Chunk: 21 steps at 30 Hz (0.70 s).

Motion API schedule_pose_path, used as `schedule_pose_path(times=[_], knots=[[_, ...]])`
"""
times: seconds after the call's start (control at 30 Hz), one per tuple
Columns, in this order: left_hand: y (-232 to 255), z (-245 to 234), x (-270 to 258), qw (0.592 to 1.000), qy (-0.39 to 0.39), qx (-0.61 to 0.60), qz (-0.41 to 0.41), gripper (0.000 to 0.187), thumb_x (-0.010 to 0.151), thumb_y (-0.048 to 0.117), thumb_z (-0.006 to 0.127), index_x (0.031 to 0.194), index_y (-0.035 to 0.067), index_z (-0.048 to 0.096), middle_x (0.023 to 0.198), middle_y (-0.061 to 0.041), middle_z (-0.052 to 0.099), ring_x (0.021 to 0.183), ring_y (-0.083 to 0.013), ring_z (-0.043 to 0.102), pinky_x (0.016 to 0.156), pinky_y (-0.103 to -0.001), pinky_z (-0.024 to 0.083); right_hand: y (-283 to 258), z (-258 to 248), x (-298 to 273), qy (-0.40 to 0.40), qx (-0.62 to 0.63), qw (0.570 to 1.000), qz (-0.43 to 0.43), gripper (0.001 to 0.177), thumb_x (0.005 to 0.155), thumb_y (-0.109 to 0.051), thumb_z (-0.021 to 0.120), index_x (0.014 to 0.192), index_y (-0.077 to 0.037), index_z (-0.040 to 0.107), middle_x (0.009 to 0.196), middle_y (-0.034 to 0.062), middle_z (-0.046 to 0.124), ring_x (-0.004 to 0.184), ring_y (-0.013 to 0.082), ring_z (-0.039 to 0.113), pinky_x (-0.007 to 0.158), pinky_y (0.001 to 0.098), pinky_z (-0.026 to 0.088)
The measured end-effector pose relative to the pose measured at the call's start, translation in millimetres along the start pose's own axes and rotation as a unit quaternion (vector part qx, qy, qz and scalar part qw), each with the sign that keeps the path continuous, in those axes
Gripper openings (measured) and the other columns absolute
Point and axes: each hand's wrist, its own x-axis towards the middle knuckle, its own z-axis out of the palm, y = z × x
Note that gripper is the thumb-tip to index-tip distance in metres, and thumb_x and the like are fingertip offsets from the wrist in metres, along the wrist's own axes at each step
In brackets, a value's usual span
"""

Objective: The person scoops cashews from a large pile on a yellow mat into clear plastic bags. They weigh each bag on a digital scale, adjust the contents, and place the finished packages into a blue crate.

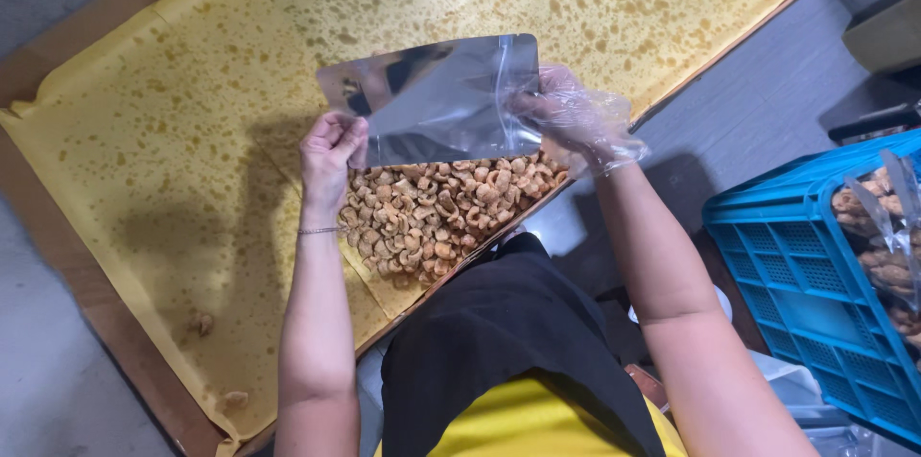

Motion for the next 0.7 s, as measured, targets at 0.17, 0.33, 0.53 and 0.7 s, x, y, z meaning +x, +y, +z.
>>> schedule_pose_path(times=[0.17, 0.33, 0.53, 0.7], knots=[[22, 11, 4, 0.997, 0.057, -0.028, -0.037, 0.016, 0.093, 0.011, 0.074, 0.107, 0.007, 0.069, 0.097, -0.001, 0.077, 0.087, -0.0066, 0.072, 0.081, -0.021, 0.058, 5, 7, -8, 0.022, -0.058, 0.997, 0.039, 0.033, 0.094, -0.028, 0.079, 0.115, -0.003, 0.077, 0.095, 0.0074, 0.068, 0.079, 0.0156, 0.057, 0.067, 0.0289, 0.047], [8, 26, 12, 0.970, 0.117, 0.213, 0.006, 0.010, 0.098, 0.019, 0.071, 0.097, 0.010, 0.076, 0.085, 0.003, 0.080, 0.074, -0.0036, 0.074, 0.067, -0.017, 0.060, -9, 32, -27, -0.030, 0.043, 0.996, -0.067, 0.032, 0.097, -0.025, 0.072, 0.123, -0.006, 0.070, 0.110, 0.0050, 0.072, 0.101, 0.0147, 0.066, 0.089, 0.0288, 0.055], [-17, 27, 29, 0.931, 0.153, 0.322, -0.081, 0.024, 0.104, 0.027, 0.070, 0.101, 0.005, 0.082, 0.076, -0.004, 0.061, 0.064, -0.0092, 0.044, 0.057, -0.024, 0.035, -18, 40, -28, 0.023, -0.223, 0.969, -0.102, 0.031, 0.102, -0.029, 0.062, 0.125, -0.011, 0.069, 0.108, 0.0054, 0.074, 0.097, 0.0167, 0.069, 0.083, 0.0322, 0.056], [-12, 25, 25, 0.985, 0.124, 0.008, -0.116, 0.025, 0.090, 0.016, 0.069, 0.113, 0.011, 0.064, 0.098, 0.004, 0.074, 0.080, -0.0050, 0.066, 0.067, -0.020, 0.052, 3, 37, -26, 0.062, -0.230, 0.970, -0.047, 0.026, 0.100, -0.028, 0.064, 0.118, -0.010, 0.070, 0.106, 0.0071, 0.075, 0.097, 0.0180, 0.068, 0.082, 0.0337, 0.055]])
